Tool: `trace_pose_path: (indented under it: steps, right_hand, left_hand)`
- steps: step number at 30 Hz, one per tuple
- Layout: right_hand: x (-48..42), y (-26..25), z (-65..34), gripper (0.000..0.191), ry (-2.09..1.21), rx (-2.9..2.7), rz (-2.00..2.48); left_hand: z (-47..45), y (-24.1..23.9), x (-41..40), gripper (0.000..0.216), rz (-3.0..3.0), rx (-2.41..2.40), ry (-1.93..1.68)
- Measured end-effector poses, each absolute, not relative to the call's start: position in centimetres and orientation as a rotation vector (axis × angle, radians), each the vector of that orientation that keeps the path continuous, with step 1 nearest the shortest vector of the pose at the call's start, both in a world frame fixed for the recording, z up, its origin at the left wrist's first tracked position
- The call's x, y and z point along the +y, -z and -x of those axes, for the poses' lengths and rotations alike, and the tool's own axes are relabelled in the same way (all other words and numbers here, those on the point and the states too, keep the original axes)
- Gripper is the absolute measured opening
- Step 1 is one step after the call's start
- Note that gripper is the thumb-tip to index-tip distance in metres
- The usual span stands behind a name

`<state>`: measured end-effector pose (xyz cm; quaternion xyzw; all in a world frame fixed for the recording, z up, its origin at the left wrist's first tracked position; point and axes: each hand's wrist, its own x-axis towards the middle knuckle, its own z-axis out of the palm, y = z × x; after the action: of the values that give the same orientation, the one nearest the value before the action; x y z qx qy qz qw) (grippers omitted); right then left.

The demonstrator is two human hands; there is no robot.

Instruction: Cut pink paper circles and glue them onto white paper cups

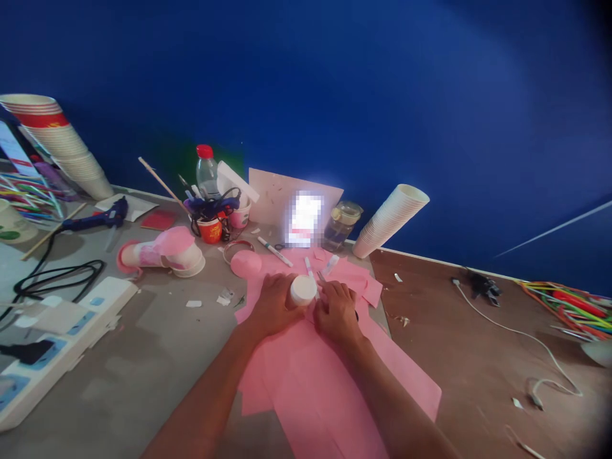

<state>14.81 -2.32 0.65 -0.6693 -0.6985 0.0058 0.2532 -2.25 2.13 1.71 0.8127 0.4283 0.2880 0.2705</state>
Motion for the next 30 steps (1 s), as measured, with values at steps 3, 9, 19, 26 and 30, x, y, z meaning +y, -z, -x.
trace_pose_path:
  steps: [3,9,19,26,30]
  right_hand:
    - [-2.3,-0.6,-14.8,0.035,-0.017,-1.877,1.784]
    - [-2.2,-0.4,-15.0,0.032,0.013,-1.841,1.771]
    - [-2.1,-0.5,-15.1,0.021,0.016,-1.814,1.835]
    - [-2.4,-0.4,-14.8,0.021,0.050,-1.825,1.819]
    - [-2.3,-0.4,-14.8,0.023,0.051,-1.827,1.802]
  left_hand:
    - [2.3,-1.7,2.3,0.050,-2.168,1.156,-0.783]
    - [2.3,-1.0,2.5,0.057,-2.233,1.172,-0.729]
    - [2.2,-0.4,2.6,0.061,-2.276,1.177,-0.666]
    - [2.0,-0.6,2.4,0.052,-2.292,1.201,-0.671]
    - [2.0,-0.7,2.4,0.050,-2.269,1.184,-0.678]
